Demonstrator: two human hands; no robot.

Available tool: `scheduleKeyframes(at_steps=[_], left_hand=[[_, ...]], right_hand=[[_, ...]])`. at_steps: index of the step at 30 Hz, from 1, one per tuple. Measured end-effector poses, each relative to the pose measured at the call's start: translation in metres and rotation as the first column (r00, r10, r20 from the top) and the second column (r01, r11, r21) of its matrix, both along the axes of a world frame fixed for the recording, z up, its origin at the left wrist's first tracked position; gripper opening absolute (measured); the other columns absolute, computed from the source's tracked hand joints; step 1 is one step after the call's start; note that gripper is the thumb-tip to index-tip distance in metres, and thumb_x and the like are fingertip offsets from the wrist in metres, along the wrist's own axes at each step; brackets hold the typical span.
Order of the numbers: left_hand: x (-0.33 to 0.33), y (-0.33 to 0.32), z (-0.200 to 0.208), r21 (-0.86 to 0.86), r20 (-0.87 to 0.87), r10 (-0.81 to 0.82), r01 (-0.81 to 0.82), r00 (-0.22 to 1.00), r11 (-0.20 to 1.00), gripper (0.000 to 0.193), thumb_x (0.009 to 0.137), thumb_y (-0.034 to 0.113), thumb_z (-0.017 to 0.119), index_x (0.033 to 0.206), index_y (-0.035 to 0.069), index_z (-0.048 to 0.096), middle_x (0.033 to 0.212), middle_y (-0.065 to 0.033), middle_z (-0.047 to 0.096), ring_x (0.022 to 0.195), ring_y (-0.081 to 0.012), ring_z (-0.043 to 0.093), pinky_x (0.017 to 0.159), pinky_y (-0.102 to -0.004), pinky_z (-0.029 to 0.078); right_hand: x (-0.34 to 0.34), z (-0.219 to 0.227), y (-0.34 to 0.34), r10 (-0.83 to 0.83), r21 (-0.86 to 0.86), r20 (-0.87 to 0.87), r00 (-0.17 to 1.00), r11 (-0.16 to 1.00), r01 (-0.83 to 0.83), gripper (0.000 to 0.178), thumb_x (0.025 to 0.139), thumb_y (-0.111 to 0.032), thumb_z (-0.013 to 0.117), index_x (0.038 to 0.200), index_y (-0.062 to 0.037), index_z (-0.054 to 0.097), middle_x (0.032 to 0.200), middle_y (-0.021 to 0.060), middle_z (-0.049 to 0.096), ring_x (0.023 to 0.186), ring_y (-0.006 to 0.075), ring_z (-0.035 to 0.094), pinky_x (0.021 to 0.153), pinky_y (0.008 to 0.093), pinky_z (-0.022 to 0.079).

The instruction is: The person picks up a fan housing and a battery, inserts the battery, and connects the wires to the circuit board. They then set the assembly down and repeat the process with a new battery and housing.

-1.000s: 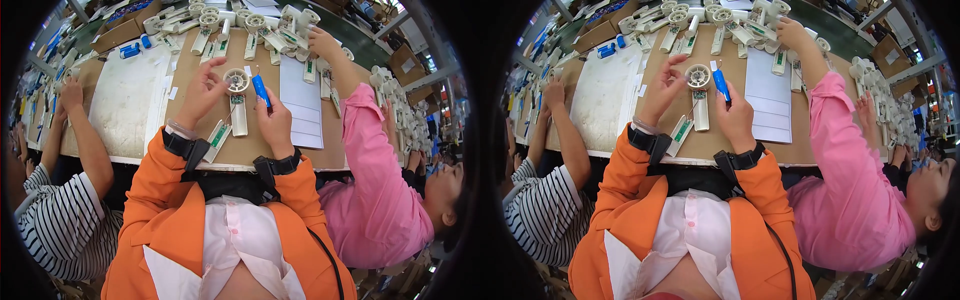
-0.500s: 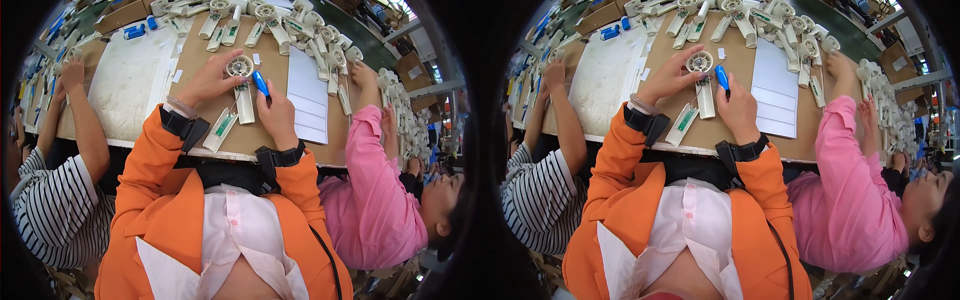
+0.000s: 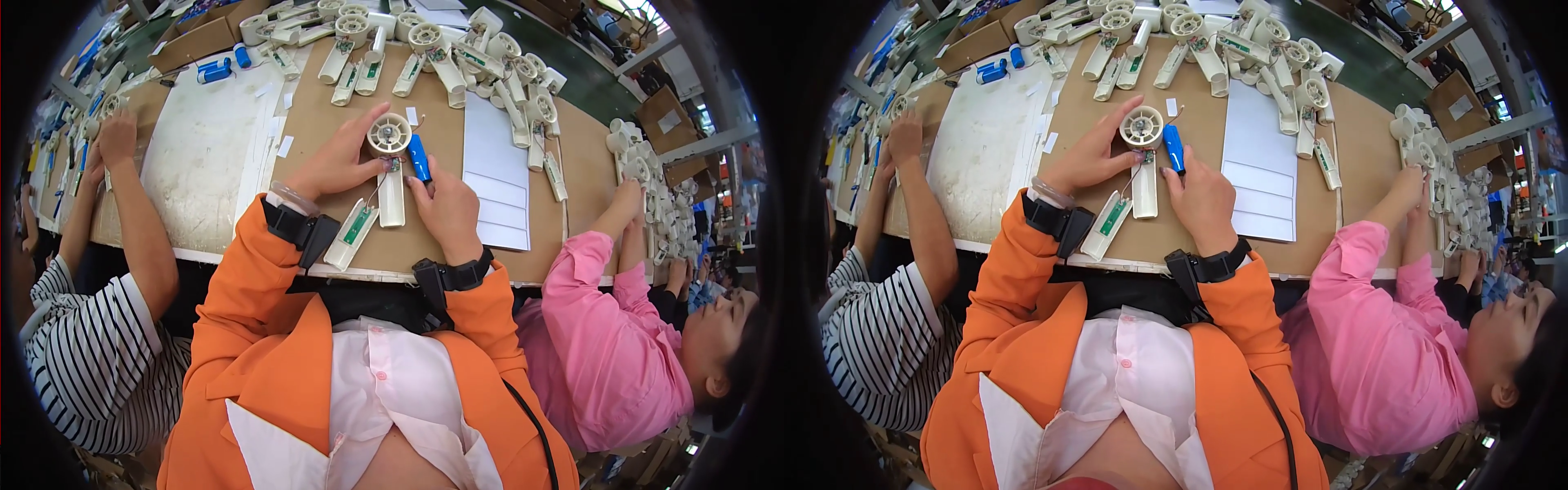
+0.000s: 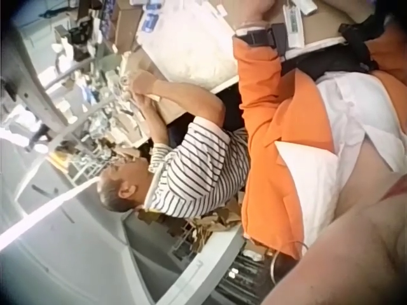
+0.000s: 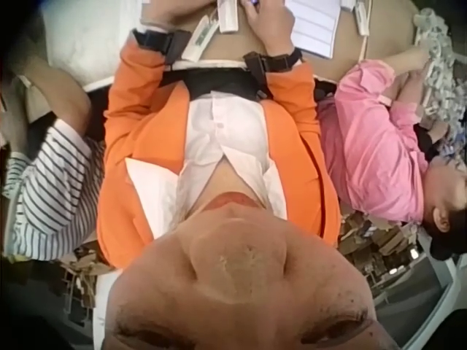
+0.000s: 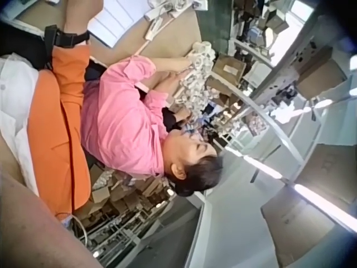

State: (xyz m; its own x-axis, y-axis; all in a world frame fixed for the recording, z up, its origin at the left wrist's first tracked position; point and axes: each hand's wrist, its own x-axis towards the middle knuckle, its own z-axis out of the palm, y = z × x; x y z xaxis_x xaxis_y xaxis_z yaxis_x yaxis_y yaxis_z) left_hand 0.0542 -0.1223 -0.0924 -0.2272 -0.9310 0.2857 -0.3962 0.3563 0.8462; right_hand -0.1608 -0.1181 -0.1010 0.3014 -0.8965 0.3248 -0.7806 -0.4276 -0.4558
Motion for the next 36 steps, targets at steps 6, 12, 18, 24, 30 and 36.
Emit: scheduleKeyframes(at_steps=[6,12,18,24,30,36], left_hand=[[0.002,-0.003,-0.006,-0.050,0.008,0.009,-0.009,1.000,0.999,0.082,0.077,0.010,0.073,0.148,0.007,0.032,0.132,-0.0174,0.051,0.122,-0.0309,0.049,0.105,-0.0393,0.038],[0.003,0.001,-0.002,-0.009,0.057,0.083,-0.083,0.995,0.997,0.080,0.075,0.012,0.074,0.145,0.010,0.036,0.130,-0.0179,0.053,0.120,-0.0333,0.050,0.104,-0.0408,0.039],[0.006,0.001,-0.005,0.002,0.037,0.103,-0.103,0.994,0.995,0.079,0.074,0.012,0.073,0.145,0.010,0.037,0.126,-0.0176,0.054,0.118,-0.0337,0.050,0.103,-0.0408,0.040],[0.005,-0.002,-0.013,-0.072,0.021,0.102,-0.101,0.995,0.992,0.080,0.072,0.015,0.074,0.144,0.010,0.038,0.125,-0.0181,0.055,0.116,-0.0352,0.051,0.102,-0.0424,0.040],[0.002,0.002,-0.003,-0.076,0.069,0.120,-0.115,0.990,0.990,0.080,0.072,0.017,0.074,0.143,0.010,0.039,0.127,-0.0188,0.054,0.117,-0.0363,0.050,0.102,-0.0428,0.040],[0.006,0.001,-0.006,-0.121,0.075,0.124,-0.114,0.990,0.986,0.079,0.072,0.018,0.074,0.142,0.010,0.039,0.127,-0.0177,0.055,0.117,-0.0364,0.050,0.103,-0.0428,0.039]], right_hand=[[0.001,-0.007,-0.003,-0.016,-0.026,-0.037,0.999,1.000,0.015,0.042,0.082,-0.030,0.074,0.116,-0.0092,0.065,0.063,0.0067,0.060,0.058,0.0277,0.062,0.052,0.0389,0.046],[0.003,-0.005,-0.002,-0.059,0.020,0.058,0.997,0.998,0.058,0.036,0.080,-0.033,0.076,0.103,-0.0071,0.064,0.060,0.0050,0.060,0.058,0.0276,0.062,0.051,0.0390,0.047],[0.007,-0.005,-0.005,-0.108,0.059,0.032,0.994,0.993,0.106,0.034,0.079,-0.035,0.077,0.086,-0.0080,0.058,0.060,0.0047,0.061,0.057,0.0275,0.062,0.051,0.0388,0.047],[0.004,-0.006,-0.008,-0.111,-0.006,0.031,0.993,0.994,0.111,0.035,0.080,-0.039,0.075,0.084,-0.0077,0.058,0.062,0.0075,0.064,0.058,0.0290,0.064,0.052,0.0402,0.049],[0.001,0.003,-0.013,-0.236,0.021,-0.160,0.959,0.970,0.242,0.038,0.081,-0.042,0.073,0.080,-0.0076,0.057,0.062,0.0105,0.064,0.059,0.0328,0.064,0.055,0.0434,0.049],[0.001,0.016,-0.016,-0.263,0.048,-0.163,0.951,0.961,0.274,0.036,0.082,-0.040,0.072,0.081,-0.0067,0.057,0.068,0.0112,0.065,0.063,0.0324,0.064,0.057,0.0433,0.049]])
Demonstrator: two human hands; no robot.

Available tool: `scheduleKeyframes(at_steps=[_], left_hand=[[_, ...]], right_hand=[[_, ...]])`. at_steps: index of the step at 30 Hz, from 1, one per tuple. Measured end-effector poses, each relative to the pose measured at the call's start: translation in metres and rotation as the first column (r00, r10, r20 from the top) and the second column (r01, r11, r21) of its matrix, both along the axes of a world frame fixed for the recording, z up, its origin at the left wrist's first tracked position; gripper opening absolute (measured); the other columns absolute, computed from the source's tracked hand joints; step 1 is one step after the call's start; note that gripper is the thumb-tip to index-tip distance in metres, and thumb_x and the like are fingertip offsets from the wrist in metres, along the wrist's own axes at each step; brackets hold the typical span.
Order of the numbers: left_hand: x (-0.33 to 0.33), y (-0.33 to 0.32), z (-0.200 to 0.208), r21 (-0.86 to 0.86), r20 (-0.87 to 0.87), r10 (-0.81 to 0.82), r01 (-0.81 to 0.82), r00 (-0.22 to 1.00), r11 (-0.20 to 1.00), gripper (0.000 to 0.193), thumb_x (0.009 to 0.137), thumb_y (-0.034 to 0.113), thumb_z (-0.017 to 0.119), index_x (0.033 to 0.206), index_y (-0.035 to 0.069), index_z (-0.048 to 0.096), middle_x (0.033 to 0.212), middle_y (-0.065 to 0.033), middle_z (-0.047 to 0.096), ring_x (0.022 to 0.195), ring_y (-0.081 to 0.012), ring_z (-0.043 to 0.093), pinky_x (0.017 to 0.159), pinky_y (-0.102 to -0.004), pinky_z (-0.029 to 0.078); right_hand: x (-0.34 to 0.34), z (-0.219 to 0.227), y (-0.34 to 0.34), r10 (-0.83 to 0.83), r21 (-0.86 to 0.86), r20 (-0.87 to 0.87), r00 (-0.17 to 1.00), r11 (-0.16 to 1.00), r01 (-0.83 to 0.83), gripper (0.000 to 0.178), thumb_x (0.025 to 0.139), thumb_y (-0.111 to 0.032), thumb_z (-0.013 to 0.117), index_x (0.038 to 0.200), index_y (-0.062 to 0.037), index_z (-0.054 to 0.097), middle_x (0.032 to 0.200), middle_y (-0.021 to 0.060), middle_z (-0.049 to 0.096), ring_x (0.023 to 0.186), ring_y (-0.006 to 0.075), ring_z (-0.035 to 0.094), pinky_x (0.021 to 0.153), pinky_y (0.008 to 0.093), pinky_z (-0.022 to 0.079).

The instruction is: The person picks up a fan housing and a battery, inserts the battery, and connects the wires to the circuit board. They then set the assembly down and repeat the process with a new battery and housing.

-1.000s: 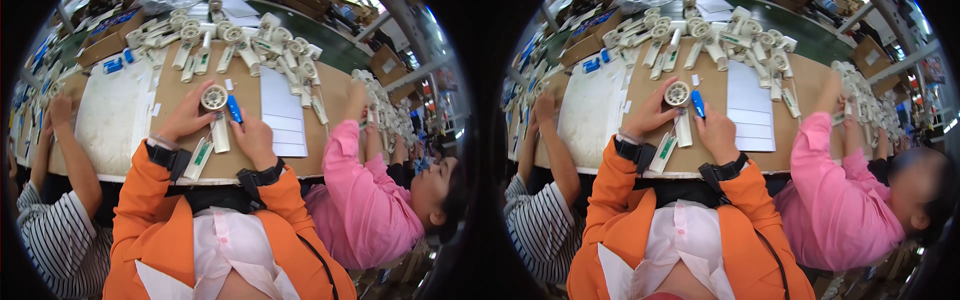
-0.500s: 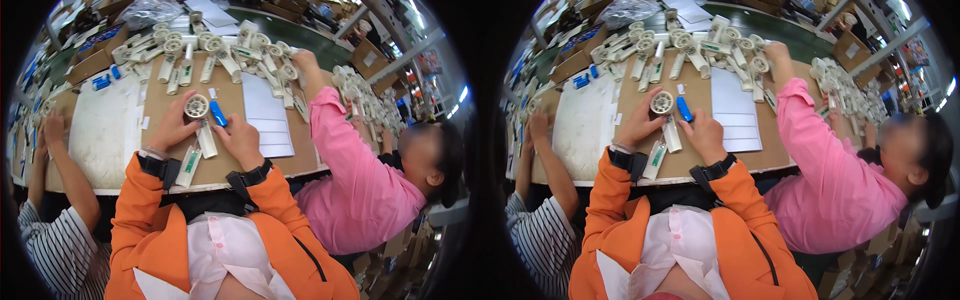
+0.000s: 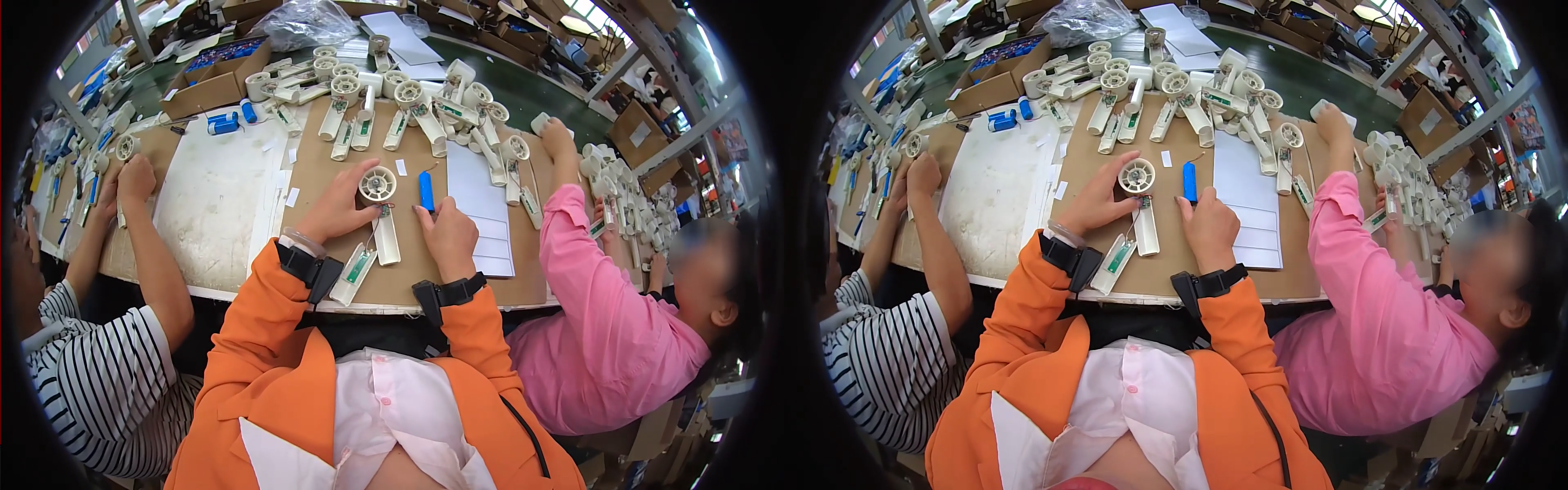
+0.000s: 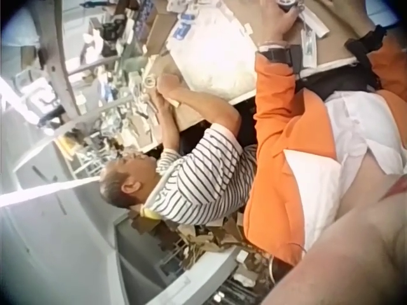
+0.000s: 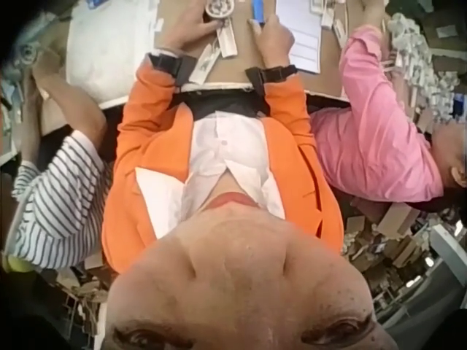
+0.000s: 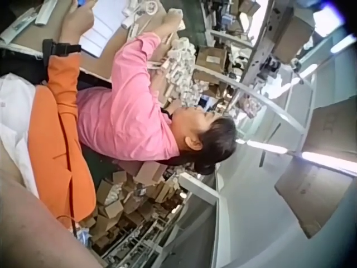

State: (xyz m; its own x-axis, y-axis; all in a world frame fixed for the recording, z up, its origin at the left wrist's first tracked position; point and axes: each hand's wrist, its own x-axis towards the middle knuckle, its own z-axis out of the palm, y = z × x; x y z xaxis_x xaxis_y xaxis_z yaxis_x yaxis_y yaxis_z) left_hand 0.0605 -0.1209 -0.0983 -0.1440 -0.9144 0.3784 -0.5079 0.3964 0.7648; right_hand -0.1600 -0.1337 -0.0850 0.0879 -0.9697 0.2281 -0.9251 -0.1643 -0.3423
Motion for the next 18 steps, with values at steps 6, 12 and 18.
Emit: scheduleKeyframes(at_steps=[6,12,18], left_hand=[[0.000,0.002,0.004,0.039,0.005,0.020,-0.020,1.000,0.999,0.079,0.072,0.018,0.074,0.142,0.010,0.039,0.127,-0.0174,0.055,0.117,-0.0361,0.050,0.102,-0.0428,0.039],[-0.002,-0.001,0.003,0.019,0.002,0.035,-0.035,0.999,0.999,0.079,0.072,0.018,0.075,0.142,0.010,0.039,0.125,-0.0172,0.056,0.115,-0.0353,0.051,0.100,-0.0426,0.041],[-0.004,0.001,0.001,0.029,-0.035,0.035,-0.034,0.999,0.999,0.078,0.073,0.018,0.075,0.142,0.010,0.040,0.123,-0.0183,0.057,0.112,-0.0349,0.053,0.097,-0.0416,0.043]], right_hand=[[0.002,0.004,0.010,0.159,-0.275,0.092,0.983,0.953,-0.129,0.023,0.086,-0.027,0.070,0.084,-0.0064,0.060,0.076,0.0079,0.064,0.065,0.0271,0.064,0.056,0.0391,0.048],[0.013,0.000,0.018,0.429,-0.307,0.181,0.885,0.879,-0.364,0.011,0.087,-0.016,0.068,0.087,-0.0067,0.063,0.076,0.0070,0.062,0.064,0.0239,0.063,0.056,0.0357,0.048],[0.016,-0.007,0.021,0.491,-0.236,0.431,0.757,0.871,-0.431,0.009,0.087,-0.009,0.066,0.095,-0.0047,0.065,0.079,0.0095,0.063,0.065,0.0230,0.063,0.057,0.0333,0.049]])
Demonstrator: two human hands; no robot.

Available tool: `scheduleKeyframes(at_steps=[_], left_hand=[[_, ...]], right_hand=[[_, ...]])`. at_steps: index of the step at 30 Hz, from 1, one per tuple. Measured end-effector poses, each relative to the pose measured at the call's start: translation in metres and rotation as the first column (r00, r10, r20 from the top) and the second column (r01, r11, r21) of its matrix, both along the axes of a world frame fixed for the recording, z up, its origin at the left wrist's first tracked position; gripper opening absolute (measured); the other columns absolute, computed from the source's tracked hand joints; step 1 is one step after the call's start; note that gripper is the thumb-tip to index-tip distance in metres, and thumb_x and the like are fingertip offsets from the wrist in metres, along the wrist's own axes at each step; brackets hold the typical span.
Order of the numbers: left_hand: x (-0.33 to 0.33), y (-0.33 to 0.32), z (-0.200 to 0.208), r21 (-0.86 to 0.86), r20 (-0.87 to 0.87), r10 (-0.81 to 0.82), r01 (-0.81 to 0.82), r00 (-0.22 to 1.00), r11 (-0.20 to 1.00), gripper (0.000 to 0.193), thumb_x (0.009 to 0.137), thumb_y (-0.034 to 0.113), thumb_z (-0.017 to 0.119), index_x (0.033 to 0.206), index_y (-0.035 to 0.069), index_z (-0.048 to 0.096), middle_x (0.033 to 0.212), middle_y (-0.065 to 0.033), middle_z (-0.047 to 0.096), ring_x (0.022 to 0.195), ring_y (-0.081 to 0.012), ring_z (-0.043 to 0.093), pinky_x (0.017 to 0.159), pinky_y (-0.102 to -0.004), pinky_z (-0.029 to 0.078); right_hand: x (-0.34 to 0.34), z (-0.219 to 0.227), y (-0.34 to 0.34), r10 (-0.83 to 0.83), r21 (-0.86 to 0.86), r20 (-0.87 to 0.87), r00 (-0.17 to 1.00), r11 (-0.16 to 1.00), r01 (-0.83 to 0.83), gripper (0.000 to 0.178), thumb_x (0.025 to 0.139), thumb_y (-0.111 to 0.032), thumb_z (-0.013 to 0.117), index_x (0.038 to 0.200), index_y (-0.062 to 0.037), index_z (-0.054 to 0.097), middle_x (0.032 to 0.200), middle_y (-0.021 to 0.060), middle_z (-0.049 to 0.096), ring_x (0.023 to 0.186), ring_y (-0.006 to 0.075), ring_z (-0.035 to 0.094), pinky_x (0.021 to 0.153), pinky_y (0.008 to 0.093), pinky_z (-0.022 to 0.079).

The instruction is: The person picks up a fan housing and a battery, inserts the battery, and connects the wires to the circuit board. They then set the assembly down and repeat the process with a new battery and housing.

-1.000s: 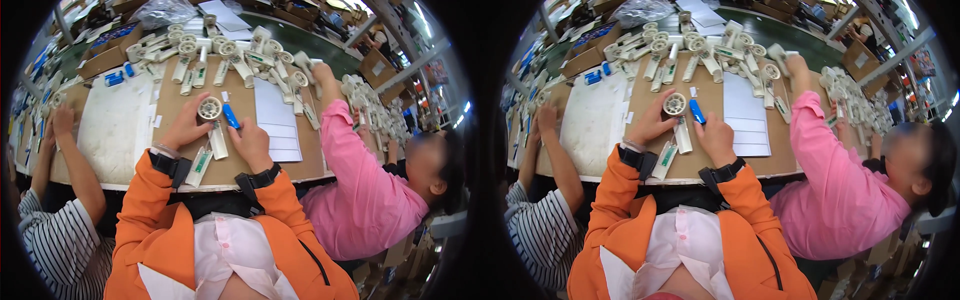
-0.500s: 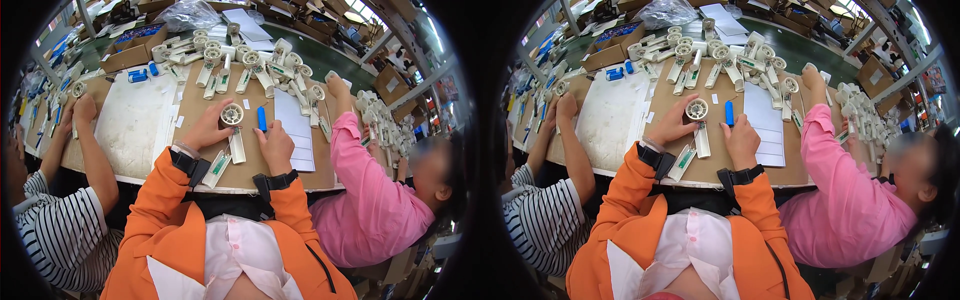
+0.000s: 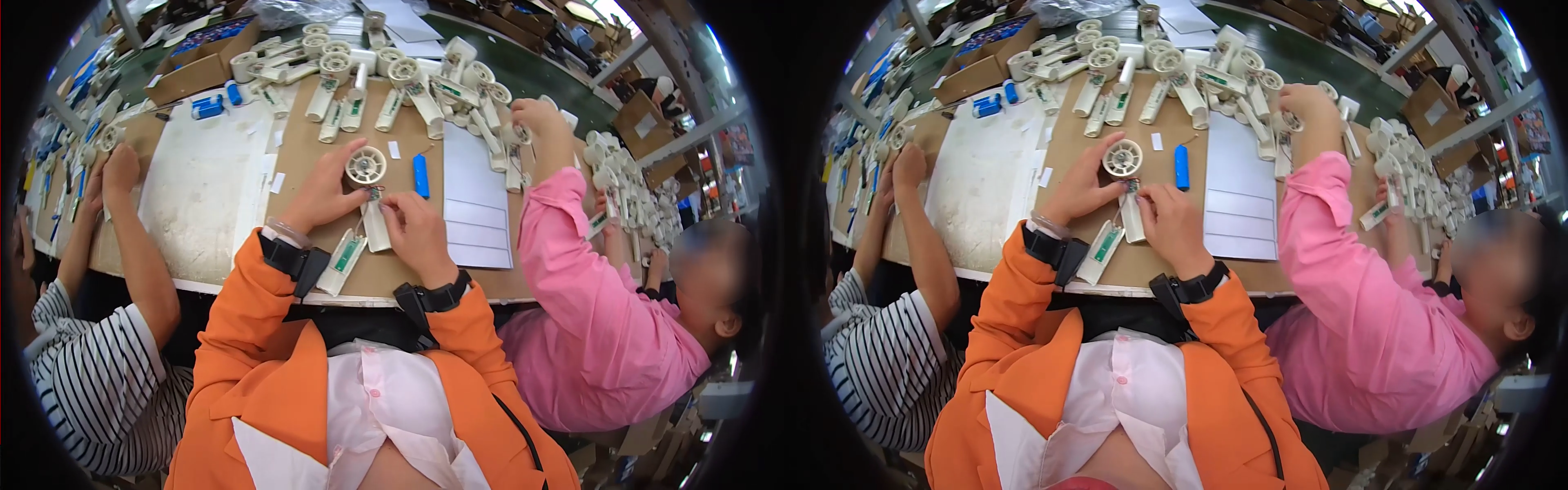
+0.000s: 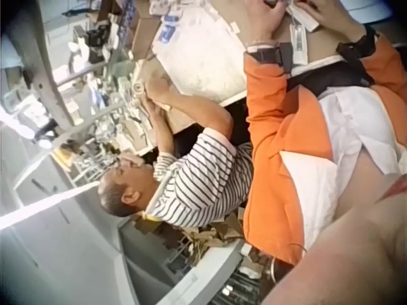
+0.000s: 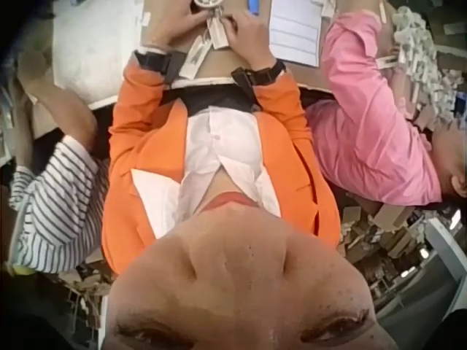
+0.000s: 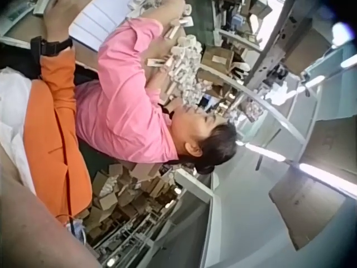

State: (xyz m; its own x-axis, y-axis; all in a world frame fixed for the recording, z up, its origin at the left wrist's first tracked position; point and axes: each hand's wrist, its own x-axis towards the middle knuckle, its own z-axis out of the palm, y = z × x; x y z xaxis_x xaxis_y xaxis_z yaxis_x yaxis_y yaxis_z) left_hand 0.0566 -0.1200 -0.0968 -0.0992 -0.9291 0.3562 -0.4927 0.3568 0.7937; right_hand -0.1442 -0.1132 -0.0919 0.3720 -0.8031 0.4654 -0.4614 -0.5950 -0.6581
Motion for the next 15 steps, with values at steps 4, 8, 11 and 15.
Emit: scheduleKeyframes(at_steps=[4,8,11,15], left_hand=[[0.004,-0.001,-0.005,-0.005,0.007,0.015,-0.015,1.000,1.000,0.079,0.073,0.018,0.076,0.143,0.010,0.040,0.123,-0.0191,0.057,0.111,-0.0347,0.054,0.097,-0.0407,0.044],[0.008,-0.007,-0.010,-0.012,-0.017,-0.028,0.028,0.999,1.000,0.081,0.074,0.017,0.075,0.146,0.010,0.038,0.125,-0.0188,0.056,0.112,-0.0332,0.054,0.097,-0.0393,0.044],[0.009,-0.006,-0.008,0.042,-0.108,-0.093,0.098,0.990,0.994,0.084,0.075,0.016,0.075,0.148,0.010,0.035,0.126,-0.0175,0.055,0.112,-0.0316,0.055,0.098,-0.0384,0.044],[0.011,-0.004,0.006,0.265,-0.457,-0.155,0.300,0.876,0.916,0.083,0.079,0.004,0.069,0.152,0.009,0.029,0.138,-0.0115,0.049,0.122,-0.0195,0.051,0.104,-0.0303,0.040]], right_hand=[[0.001,-0.001,0.001,0.013,0.068,0.002,1.000,0.998,-0.013,0.011,0.087,-0.008,0.065,0.098,-0.0037,0.065,0.080,0.0107,0.065,0.065,0.0243,0.064,0.058,0.0327,0.050],[0.000,-0.001,0.002,0.010,0.067,-0.020,1.000,0.998,-0.009,0.011,0.088,-0.007,0.064,0.099,-0.0027,0.064,0.080,0.0125,0.066,0.065,0.0240,0.065,0.060,0.0320,0.051],[-0.005,-0.002,-0.003,0.010,0.109,-0.018,1.000,0.994,-0.008,0.012,0.089,-0.006,0.063,0.100,-0.0022,0.064,0.080,0.0126,0.067,0.066,0.0224,0.066,0.061,0.0311,0.051],[-0.005,-0.005,-0.003,0.019,0.167,-0.006,1.000,0.986,-0.018,0.012,0.090,-0.007,0.063,0.101,-0.0018,0.063,0.081,0.0118,0.068,0.067,0.0191,0.066,0.062,0.0291,0.051]])
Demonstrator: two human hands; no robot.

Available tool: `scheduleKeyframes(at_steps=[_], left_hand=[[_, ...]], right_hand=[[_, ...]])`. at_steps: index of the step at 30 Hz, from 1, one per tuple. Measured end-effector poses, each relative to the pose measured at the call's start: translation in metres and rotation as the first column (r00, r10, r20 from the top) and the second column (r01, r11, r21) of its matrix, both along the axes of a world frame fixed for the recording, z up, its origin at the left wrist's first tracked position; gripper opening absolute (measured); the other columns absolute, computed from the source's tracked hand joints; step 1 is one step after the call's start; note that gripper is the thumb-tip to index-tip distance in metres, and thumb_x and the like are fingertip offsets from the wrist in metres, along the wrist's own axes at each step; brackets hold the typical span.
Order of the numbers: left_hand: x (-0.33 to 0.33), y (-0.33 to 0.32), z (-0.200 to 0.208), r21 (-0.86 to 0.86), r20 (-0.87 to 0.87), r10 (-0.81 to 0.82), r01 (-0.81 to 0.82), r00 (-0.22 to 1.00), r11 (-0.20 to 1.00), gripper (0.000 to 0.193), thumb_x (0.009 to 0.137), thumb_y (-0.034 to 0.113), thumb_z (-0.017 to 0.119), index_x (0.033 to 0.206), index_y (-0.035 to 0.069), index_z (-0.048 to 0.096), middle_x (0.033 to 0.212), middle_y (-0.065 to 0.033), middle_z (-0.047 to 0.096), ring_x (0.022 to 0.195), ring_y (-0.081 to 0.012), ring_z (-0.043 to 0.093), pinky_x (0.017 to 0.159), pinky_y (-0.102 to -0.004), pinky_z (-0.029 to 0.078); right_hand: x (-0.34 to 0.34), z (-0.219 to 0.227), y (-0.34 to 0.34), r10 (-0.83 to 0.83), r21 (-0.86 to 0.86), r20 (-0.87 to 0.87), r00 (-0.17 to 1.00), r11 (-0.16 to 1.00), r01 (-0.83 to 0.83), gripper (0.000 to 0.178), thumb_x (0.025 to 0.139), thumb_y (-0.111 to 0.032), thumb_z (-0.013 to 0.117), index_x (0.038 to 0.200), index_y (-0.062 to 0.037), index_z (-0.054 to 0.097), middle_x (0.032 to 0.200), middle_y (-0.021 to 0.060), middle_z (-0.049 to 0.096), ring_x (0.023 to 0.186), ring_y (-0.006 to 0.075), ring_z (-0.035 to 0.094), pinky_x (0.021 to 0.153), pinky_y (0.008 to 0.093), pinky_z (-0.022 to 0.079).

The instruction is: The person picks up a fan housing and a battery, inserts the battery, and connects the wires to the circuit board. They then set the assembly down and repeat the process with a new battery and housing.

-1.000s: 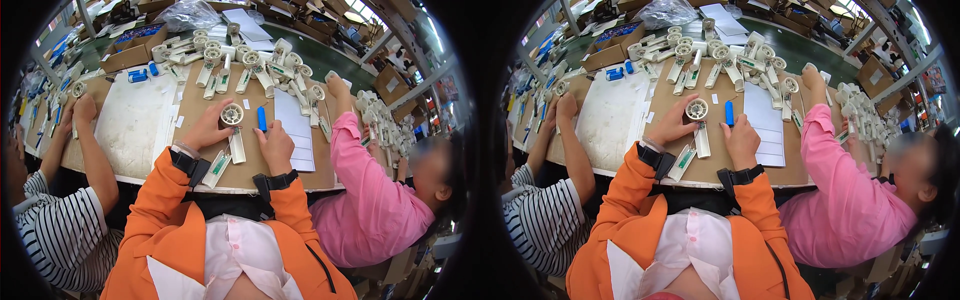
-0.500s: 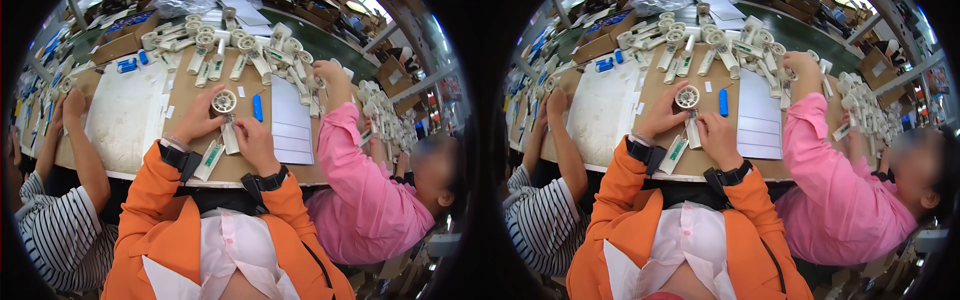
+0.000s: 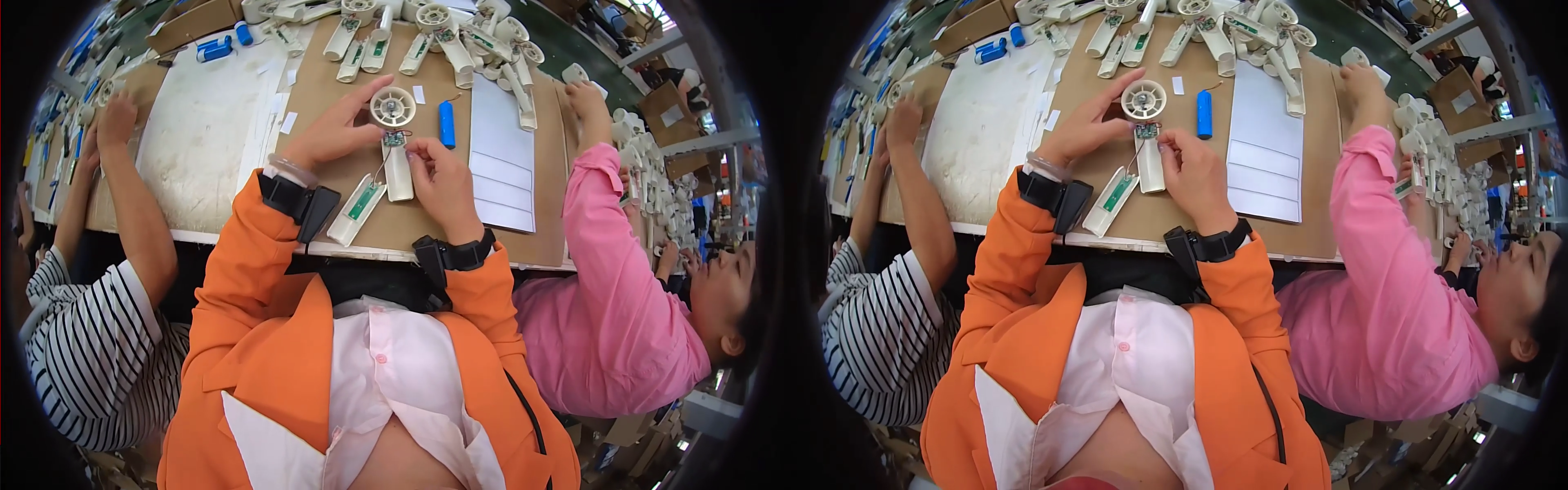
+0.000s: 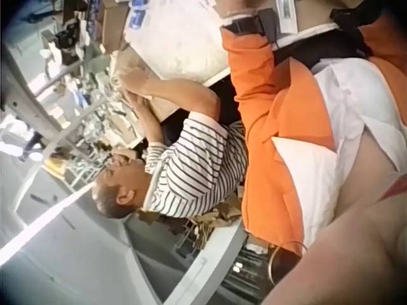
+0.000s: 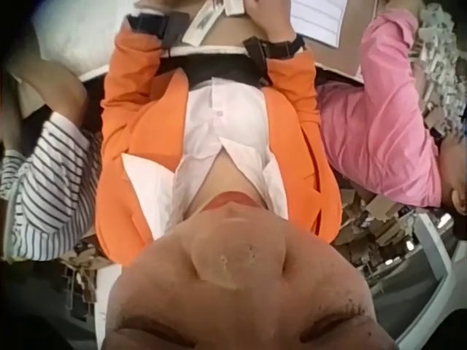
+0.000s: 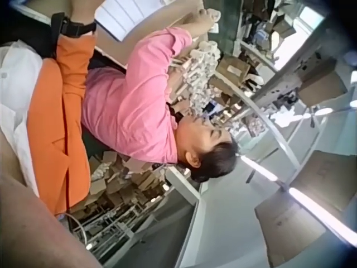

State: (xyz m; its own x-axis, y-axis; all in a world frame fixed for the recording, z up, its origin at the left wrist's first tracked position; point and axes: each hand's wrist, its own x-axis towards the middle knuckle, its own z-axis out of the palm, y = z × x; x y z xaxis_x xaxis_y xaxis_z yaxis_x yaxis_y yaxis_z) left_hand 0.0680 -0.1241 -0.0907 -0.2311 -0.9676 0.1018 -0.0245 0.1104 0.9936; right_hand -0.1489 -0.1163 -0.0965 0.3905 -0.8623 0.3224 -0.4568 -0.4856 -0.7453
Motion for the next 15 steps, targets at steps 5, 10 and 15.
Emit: scheduleKeyframes(at_steps=[5,10,15], left_hand=[[-0.002,0.005,0.002,-0.057,0.116,-0.019,0.025,0.993,0.998,0.091,0.076,0.013,0.073,0.153,0.010,0.024,0.141,-0.0155,0.045,0.128,-0.0272,0.046,0.108,-0.0351,0.037],[-0.002,0.009,0.000,-0.294,0.474,0.074,0.079,0.878,0.953,0.104,0.070,0.021,0.078,0.154,0.010,0.017,0.145,-0.0201,0.039,0.135,-0.0346,0.036,0.113,-0.0388,0.029],[0.003,0.006,0.003,-0.280,0.540,0.030,0.146,0.841,0.949,0.108,0.069,0.021,0.079,0.155,0.009,0.015,0.149,-0.0205,0.036,0.138,-0.0350,0.034,0.115,-0.0385,0.026]], right_hand=[[0.000,0.000,0.002,0.008,0.046,0.005,1.000,0.999,-0.008,0.012,0.091,-0.007,0.062,0.101,-0.0019,0.063,0.081,0.0095,0.068,0.067,0.0159,0.065,0.062,0.0271,0.051],[0.000,0.000,0.002,0.005,0.056,0.004,1.000,0.998,-0.005,0.012,0.091,-0.008,0.063,0.102,-0.0017,0.063,0.080,0.0075,0.068,0.066,0.0137,0.064,0.062,0.0261,0.050],[0.001,0.002,0.002,0.037,0.130,0.018,0.999,0.991,-0.039,0.013,0.091,-0.009,0.063,0.102,-0.0017,0.063,0.079,0.0056,0.066,0.066,0.0113,0.061,0.062,0.0246,0.049]])
